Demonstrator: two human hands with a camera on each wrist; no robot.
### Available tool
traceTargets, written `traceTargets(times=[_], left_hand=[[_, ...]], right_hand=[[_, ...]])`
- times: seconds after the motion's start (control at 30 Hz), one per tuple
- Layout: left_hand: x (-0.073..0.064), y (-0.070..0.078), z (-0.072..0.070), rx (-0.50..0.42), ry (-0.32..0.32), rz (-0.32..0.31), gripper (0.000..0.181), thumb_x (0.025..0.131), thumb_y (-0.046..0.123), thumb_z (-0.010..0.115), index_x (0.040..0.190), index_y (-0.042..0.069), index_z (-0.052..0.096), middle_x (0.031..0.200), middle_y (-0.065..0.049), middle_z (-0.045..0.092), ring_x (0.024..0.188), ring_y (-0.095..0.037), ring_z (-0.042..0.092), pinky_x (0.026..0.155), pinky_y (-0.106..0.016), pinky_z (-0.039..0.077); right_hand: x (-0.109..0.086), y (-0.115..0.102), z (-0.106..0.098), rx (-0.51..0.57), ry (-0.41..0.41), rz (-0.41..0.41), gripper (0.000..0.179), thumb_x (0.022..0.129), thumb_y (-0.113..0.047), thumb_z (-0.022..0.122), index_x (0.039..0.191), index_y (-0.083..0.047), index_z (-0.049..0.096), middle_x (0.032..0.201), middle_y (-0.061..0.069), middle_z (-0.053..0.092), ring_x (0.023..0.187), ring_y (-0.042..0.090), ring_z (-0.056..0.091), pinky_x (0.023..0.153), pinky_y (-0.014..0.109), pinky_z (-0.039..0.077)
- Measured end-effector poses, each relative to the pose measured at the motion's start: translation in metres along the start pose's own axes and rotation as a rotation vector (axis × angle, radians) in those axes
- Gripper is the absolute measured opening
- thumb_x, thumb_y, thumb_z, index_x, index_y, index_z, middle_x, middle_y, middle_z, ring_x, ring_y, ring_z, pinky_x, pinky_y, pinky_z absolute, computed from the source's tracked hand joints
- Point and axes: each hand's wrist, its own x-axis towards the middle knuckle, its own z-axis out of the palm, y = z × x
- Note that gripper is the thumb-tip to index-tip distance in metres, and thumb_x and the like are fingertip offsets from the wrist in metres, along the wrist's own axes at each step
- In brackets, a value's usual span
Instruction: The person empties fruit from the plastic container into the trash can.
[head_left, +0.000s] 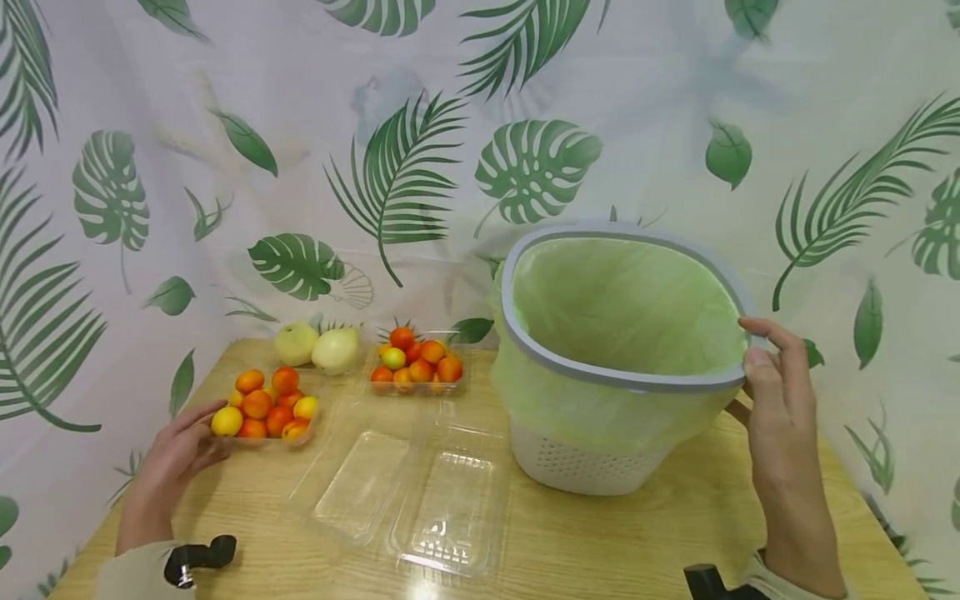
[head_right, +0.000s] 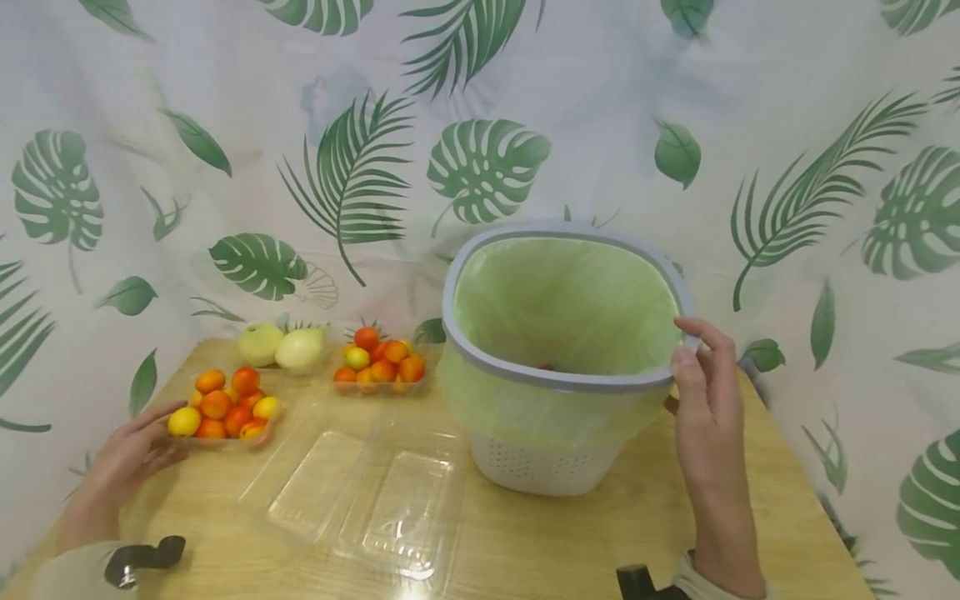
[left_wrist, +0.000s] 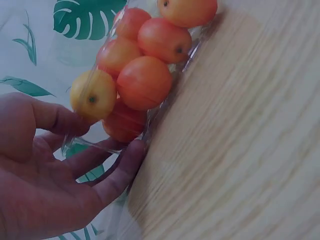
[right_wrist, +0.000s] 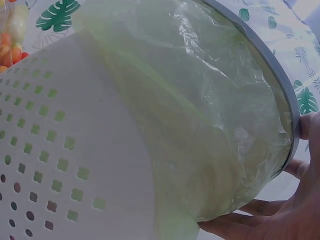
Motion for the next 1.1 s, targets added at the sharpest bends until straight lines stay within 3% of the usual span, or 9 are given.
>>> traceTargets(times=[0.13,0.3,0.47,0.57,0.7,0.8,0.93,1.1], left_hand=[[0.000,-0.003,0.003,0.031,0.000,0.034,0.058,0.106,0.006,0.031,0.162,0.003,0.020,0.167,-0.022,0.011,0.109,-0.001,0.047,0.092,-0.022,0.054],[-0.004,0.001,0.004,0.090,0.018,0.042,0.056,0.108,0.012,0.028,0.163,0.005,0.018,0.170,-0.019,0.011,0.134,-0.018,0.038,0.091,-0.015,0.048],[-0.005,0.003,0.001,-0.084,0.021,0.032,0.059,0.105,0.006,0.028,0.163,0.004,0.017,0.171,-0.013,0.007,0.137,-0.024,0.029,0.089,-0.021,0.055],[-0.005,0.000,-0.004,-0.228,-0.032,0.010,0.062,0.104,0.002,0.029,0.164,0.011,0.015,0.172,-0.007,-0.001,0.134,-0.023,0.032,0.088,-0.027,0.057],[-0.008,-0.006,-0.009,-0.412,-0.121,0.024,0.060,0.108,0.002,0.036,0.161,0.029,0.035,0.171,-0.004,-0.006,0.118,-0.017,0.051,0.092,-0.029,0.056],[-0.009,-0.011,-0.012,-0.505,-0.206,0.096,0.051,0.108,0.002,0.039,0.149,0.030,0.052,0.157,-0.011,0.017,0.106,-0.019,0.062,0.094,-0.033,0.056],[-0.010,-0.016,-0.017,-0.577,-0.323,0.193,0.045,0.108,0.000,0.033,0.141,0.025,0.053,0.130,-0.003,0.046,0.104,-0.024,0.064,0.097,-0.035,0.055],[-0.014,-0.012,-0.025,-0.754,-0.464,0.325,0.047,0.108,0.000,0.021,0.143,0.018,0.047,0.128,-0.008,0.053,0.114,-0.027,0.063,0.103,-0.036,0.051]], right_hand=[[0.000,0.000,-0.001,-0.008,0.020,0.016,0.042,0.108,-0.024,0.038,0.149,-0.019,0.048,0.126,0.011,0.047,0.108,0.022,0.058,0.078,0.019,0.052],[-0.001,-0.001,-0.001,-0.042,0.016,0.016,0.043,0.110,-0.030,0.038,0.151,-0.020,0.046,0.124,0.010,0.047,0.109,0.022,0.057,0.078,0.017,0.051],[-0.001,0.000,0.000,-0.046,0.009,0.015,0.043,0.110,-0.031,0.038,0.151,-0.021,0.046,0.123,0.011,0.047,0.108,0.022,0.057,0.078,0.017,0.051],[-0.001,0.000,0.000,-0.039,0.012,0.011,0.043,0.110,-0.030,0.038,0.151,-0.020,0.046,0.124,0.010,0.047,0.109,0.022,0.057,0.078,0.016,0.051],[0.000,0.001,0.000,-0.029,0.021,0.007,0.042,0.110,-0.028,0.038,0.150,-0.019,0.047,0.124,0.010,0.047,0.110,0.021,0.058,0.077,0.015,0.052],[0.000,0.001,-0.001,-0.017,0.026,0.011,0.042,0.109,-0.028,0.039,0.150,-0.019,0.048,0.122,0.010,0.047,0.108,0.020,0.058,0.077,0.016,0.051],[0.000,0.001,-0.001,-0.009,0.022,0.016,0.042,0.110,-0.030,0.040,0.150,-0.019,0.047,0.123,0.009,0.048,0.108,0.019,0.057,0.077,0.016,0.051],[-0.001,0.001,0.003,-0.008,0.019,0.017,0.042,0.110,-0.030,0.040,0.151,-0.020,0.046,0.127,0.008,0.049,0.108,0.020,0.057,0.076,0.015,0.051]])
